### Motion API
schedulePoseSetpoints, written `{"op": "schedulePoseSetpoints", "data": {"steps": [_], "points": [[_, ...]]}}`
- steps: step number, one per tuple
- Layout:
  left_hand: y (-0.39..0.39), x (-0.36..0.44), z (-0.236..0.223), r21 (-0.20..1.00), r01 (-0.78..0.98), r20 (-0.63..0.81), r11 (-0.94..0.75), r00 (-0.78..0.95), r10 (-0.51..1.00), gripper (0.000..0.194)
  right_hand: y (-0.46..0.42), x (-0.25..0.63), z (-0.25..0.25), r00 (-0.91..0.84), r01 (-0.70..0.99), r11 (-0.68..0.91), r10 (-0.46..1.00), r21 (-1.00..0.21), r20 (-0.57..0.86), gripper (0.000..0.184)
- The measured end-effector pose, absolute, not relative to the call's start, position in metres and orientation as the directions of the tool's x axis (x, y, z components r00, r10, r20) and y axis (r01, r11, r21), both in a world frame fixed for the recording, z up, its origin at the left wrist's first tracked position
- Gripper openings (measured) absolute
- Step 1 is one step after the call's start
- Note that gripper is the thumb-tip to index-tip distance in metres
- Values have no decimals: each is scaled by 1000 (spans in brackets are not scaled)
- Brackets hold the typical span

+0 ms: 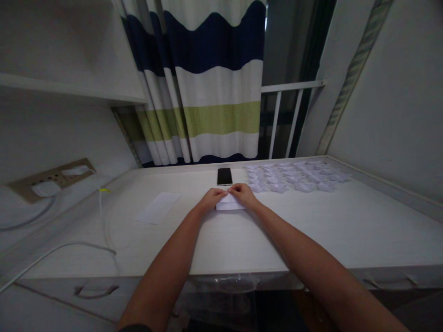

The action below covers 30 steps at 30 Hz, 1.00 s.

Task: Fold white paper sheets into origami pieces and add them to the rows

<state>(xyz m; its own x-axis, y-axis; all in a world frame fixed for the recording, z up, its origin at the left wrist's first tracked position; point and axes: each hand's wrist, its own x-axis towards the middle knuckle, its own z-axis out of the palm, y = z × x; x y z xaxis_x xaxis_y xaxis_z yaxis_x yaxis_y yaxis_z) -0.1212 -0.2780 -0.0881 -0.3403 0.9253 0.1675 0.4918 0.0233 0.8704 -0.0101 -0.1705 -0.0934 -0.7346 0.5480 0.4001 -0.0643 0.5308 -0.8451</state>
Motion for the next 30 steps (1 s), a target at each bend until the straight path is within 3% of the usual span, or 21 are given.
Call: {"op": "schedulePoseSetpoints", "data": {"steps": [16, 30], "points": [[-281, -119, -86, 924, 383, 138, 8, -351, 926, 41, -163, -8, -93, -667, -41, 419, 665, -907, 337, 26], [-280, -120, -86, 946, 323, 119, -2, -341, 933, 41, -161, -7, -91, -661, -40, 406, 675, -913, 329, 28]]}}
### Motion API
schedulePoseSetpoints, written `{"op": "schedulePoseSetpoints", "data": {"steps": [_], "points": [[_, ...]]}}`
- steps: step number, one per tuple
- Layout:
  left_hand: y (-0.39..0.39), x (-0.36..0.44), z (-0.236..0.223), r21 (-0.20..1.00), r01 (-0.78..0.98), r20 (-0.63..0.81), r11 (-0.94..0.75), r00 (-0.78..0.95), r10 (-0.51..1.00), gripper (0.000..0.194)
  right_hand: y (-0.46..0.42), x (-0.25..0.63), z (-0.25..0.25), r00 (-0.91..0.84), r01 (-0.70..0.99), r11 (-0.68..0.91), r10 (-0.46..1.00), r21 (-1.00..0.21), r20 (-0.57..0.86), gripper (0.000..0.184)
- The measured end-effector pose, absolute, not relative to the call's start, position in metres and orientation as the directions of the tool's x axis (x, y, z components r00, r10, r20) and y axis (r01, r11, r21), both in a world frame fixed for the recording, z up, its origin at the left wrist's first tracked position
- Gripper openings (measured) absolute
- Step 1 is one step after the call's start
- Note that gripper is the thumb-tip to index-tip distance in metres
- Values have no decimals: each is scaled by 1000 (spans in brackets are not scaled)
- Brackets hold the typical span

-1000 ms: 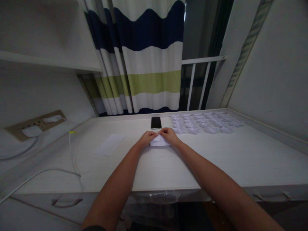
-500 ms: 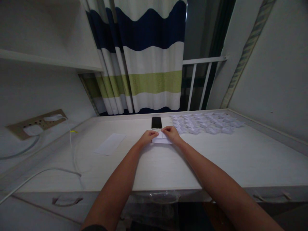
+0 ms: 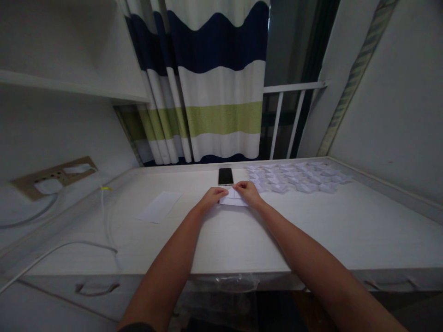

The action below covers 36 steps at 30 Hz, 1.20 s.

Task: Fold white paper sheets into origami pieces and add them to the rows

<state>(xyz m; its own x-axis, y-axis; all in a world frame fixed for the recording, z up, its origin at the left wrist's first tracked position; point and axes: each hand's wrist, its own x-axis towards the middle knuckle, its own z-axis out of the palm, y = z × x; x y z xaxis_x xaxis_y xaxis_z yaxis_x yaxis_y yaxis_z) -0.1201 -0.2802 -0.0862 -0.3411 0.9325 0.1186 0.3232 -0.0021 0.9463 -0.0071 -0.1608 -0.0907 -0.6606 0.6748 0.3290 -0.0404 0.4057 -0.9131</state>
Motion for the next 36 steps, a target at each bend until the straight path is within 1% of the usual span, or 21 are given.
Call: {"op": "schedulePoseSetpoints", "data": {"steps": [4, 8, 12, 14, 16, 20, 22, 24, 27, 31, 34, 36], "points": [[-280, -121, -86, 947, 320, 128, -16, -330, 935, 40, -158, -7, -92, -634, -35, 365, 711, -930, 303, 28], [-281, -121, -86, 941, 338, 128, -13, -319, 939, 37, -156, -8, -92, -632, -48, 342, 717, -939, 293, 27], [-281, -121, -86, 957, 286, 145, -43, -349, 926, 35, -157, -8, -92, -619, -61, 338, 725, -939, 301, 24], [-282, -120, -85, 961, 272, 155, -52, -371, 916, 39, -159, -7, -92, -622, -56, 322, 730, -945, 285, 24], [-283, -118, -83, 954, 293, 172, -63, -363, 916, 42, -162, -7, -92, -632, -55, 298, 729, -953, 264, 23], [-284, -115, -80, 911, 387, 256, -140, -265, 930, 29, -170, -7, -91, -653, -99, 256, 713, -962, 257, 20], [-283, -113, -80, 889, 432, 268, -150, -226, 937, 26, -172, -7, -91, -655, -129, 237, 709, -963, 262, 20], [-281, -114, -81, 877, 461, 258, -132, -222, 940, 25, -174, -8, -92, -662, -142, 207, 707, -968, 248, 21], [-280, -116, -83, 876, 471, 256, -107, -265, 930, 23, -175, -9, -93, -694, -144, 151, 689, -978, 209, 28], [-279, -121, -85, 915, 392, 271, -96, -419, 867, 23, -175, -7, -91, -734, -172, 138, 643, -975, 221, 31], [-280, -124, -86, 970, 228, 195, -83, -526, 828, 29, -174, -5, -88, -779, -223, 149, 566, -963, 268, 40], [-280, -125, -86, 991, 93, 130, -94, -544, 829, 31, -174, -4, -87, -799, -241, 173, 523, -955, 297, 42]]}}
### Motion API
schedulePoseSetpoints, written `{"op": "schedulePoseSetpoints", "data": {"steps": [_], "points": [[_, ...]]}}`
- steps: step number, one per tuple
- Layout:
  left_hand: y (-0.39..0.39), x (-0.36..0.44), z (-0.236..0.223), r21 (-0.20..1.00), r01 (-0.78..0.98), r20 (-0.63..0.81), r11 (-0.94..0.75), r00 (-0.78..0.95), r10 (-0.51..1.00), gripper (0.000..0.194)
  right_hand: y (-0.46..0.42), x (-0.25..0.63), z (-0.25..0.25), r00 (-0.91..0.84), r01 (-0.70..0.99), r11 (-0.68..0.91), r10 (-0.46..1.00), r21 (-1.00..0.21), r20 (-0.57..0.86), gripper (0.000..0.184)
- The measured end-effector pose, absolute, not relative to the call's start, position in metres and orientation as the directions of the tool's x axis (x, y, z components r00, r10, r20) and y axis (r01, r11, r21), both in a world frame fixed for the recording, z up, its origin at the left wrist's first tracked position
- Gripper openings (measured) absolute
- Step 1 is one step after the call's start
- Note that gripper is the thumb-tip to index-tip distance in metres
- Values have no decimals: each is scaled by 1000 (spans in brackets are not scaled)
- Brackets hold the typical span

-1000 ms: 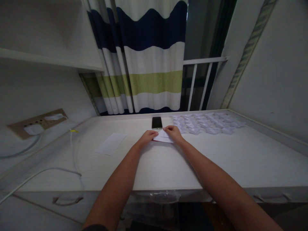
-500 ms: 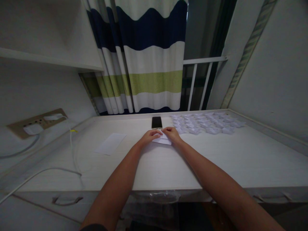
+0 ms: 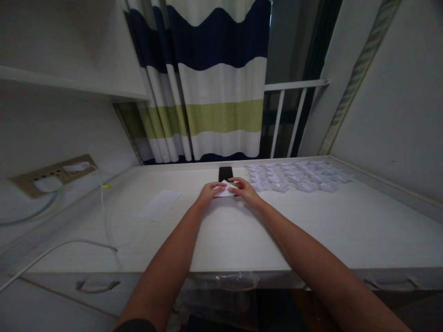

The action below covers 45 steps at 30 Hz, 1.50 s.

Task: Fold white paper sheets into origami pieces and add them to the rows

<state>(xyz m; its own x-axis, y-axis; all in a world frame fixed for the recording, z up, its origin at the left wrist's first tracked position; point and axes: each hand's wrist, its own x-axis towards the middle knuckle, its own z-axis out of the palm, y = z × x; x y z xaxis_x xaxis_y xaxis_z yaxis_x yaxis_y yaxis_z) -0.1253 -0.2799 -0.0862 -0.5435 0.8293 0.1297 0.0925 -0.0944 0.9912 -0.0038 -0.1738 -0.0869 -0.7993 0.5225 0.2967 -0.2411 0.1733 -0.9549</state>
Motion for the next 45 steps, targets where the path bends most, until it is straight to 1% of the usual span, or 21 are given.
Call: {"op": "schedulePoseSetpoints", "data": {"steps": [3, 7, 15, 23, 29, 34, 36, 40, 45], "points": [[-281, -125, -85, 991, -54, 73, -120, -533, 843, 31, -173, -4, -87, -813, -231, 226, 489, -946, 315, 37], [-284, -123, -82, 985, -121, 44, -127, -532, 846, 33, -171, -4, -88, -831, -217, 264, 455, -940, 320, 35], [-287, -121, -79, 985, -120, 41, -124, -534, 845, 36, -167, -3, -91, -837, -205, 374, 412, -905, 360, 42], [-285, -123, -82, 990, -90, 45, -111, -542, 840, 34, -163, -7, -96, -832, -168, 430, 421, -887, 362, 40], [-285, -122, -83, 994, -63, 46, -94, -535, 844, 34, -164, -7, -97, -803, -157, 511, 432, -845, 410, 37], [-283, -121, -83, 996, -62, 24, -65, -511, 859, 31, -162, -6, -96, -778, -100, 576, 463, -811, 425, 35], [-282, -120, -82, 996, -66, 19, -62, -511, 860, 29, -161, -7, -96, -760, -79, 583, 489, -808, 428, 34], [-284, -118, -81, 994, -83, 28, -77, -486, 873, 28, -159, -7, -96, -742, -76, 549, 526, -832, 415, 33], [-287, -115, -79, 992, -104, 30, -77, -399, 916, 35, -158, -6, -95, -701, -69, 555, 564, -829, 436, 33]]}}
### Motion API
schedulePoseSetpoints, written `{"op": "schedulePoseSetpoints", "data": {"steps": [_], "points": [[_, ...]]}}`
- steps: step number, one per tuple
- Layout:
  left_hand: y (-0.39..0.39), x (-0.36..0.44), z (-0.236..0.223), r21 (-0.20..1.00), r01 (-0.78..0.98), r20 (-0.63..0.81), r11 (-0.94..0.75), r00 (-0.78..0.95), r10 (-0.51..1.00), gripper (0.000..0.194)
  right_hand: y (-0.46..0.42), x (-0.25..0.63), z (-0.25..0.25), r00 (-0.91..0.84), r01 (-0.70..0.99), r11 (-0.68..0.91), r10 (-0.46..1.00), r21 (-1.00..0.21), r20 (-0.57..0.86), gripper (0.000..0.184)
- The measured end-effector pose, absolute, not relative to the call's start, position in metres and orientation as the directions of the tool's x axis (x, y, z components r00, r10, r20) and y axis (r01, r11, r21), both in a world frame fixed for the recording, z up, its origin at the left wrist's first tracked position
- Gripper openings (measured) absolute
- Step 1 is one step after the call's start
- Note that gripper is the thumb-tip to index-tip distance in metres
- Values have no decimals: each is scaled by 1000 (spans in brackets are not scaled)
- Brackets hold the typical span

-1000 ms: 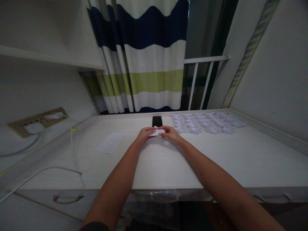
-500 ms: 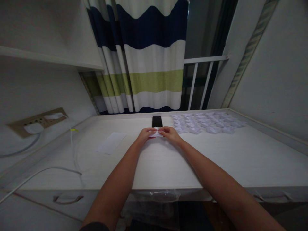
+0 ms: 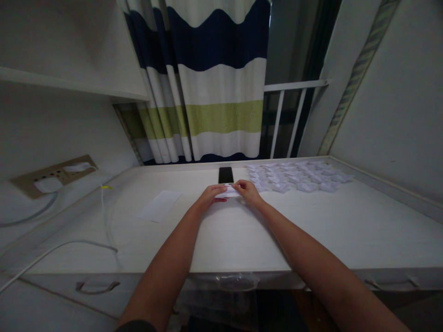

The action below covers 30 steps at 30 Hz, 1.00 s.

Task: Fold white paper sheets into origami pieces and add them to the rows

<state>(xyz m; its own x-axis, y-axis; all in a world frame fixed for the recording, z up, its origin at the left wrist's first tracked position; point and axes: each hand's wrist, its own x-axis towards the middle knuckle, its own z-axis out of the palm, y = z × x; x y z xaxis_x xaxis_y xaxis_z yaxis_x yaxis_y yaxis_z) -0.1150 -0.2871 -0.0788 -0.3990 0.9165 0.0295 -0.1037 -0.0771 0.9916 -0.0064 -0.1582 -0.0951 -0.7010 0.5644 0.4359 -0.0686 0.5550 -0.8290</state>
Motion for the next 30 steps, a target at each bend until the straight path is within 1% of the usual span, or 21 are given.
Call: {"op": "schedulePoseSetpoints", "data": {"steps": [4, 8, 10, 12, 14, 16, 22, 30], "points": [[-286, -114, -79, 989, -109, 42, -98, -427, 903, 41, -157, -6, -95, -678, -70, 560, 581, -826, 451, 33], [-286, -113, -79, 987, -118, 44, -106, -440, 897, 40, -157, -7, -96, -684, -95, 523, 584, -847, 437, 34], [-286, -113, -78, 986, -125, 41, -108, -448, 893, 40, -159, -8, -95, -694, -111, 467, 595, -877, 405, 34], [-287, -112, -77, 986, -125, 42, -111, -456, 889, 40, -161, -7, -93, -720, -123, 378, 602, -918, 345, 34], [-288, -112, -76, 986, -120, 48, -115, -457, 888, 40, -164, -6, -90, -754, -129, 289, 592, -949, 283, 33], [-289, -112, -76, 986, -115, 56, -120, -450, 891, 39, -166, -4, -87, -779, -135, 239, 574, -962, 252, 33], [-287, -115, -78, 987, -106, 62, -122, -445, 893, 39, -167, -2, -84, -785, -141, 208, 572, -968, 237, 31], [-281, -121, -83, 986, -91, 73, -142, -529, 845, 41, -168, -1, -82, -758, -144, 152, 618, -978, 208, 33]]}}
